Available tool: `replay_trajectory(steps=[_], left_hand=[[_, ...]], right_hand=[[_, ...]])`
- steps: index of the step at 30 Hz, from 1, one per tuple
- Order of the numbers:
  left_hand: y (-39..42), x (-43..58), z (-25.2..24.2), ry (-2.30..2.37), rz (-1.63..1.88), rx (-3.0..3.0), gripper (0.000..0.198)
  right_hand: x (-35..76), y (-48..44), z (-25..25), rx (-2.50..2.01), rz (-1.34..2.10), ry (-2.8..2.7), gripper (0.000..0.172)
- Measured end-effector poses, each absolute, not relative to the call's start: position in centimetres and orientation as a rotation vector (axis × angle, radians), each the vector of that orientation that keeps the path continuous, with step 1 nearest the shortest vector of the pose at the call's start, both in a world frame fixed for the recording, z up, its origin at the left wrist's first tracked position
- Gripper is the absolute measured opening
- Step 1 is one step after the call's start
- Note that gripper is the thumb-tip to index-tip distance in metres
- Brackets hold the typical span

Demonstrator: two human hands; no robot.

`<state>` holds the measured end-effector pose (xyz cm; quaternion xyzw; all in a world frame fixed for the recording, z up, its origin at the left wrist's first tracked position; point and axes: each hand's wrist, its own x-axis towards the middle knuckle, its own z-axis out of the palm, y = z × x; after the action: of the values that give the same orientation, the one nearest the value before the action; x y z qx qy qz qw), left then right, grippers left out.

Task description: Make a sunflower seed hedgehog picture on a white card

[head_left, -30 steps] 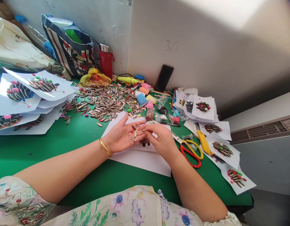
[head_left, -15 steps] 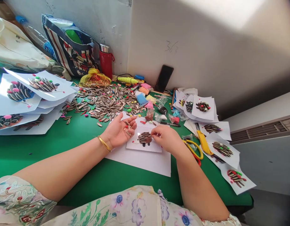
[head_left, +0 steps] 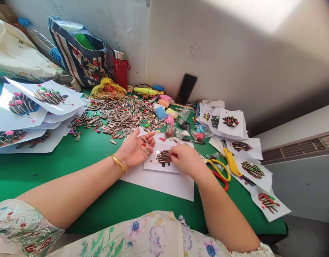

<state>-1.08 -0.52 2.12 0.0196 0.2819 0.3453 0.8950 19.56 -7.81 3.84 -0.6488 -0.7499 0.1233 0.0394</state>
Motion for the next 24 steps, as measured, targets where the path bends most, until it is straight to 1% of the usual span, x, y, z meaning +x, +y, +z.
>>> replay_trajectory(steps=[11, 16, 20, 24], left_hand=[[-1.0, -0.9, 2.3, 0.551, 0.709, 0.059, 0.052], [-1.1, -0.8, 2.3, 0.524, 0.685, 0.064, 0.054], [-1.7, -0.7, 2.8, 0.476, 0.59, 0.113, 0.062], [-3.0, -0.4, 3.4, 0.329, 0.421, 0.205, 0.069]], right_hand=[[19.3, -7.6, 3.7, -1.978, 0.337, -2.361, 0.016], [19.6, -7.8, 4.0, -1.947, 0.39, -2.263, 0.015], [19.3, -8.4, 4.7, -1.715, 0.262, -2.107, 0.018], [17.9, -8.7, 4.3, -1.444, 0.215, -2.128, 0.031]])
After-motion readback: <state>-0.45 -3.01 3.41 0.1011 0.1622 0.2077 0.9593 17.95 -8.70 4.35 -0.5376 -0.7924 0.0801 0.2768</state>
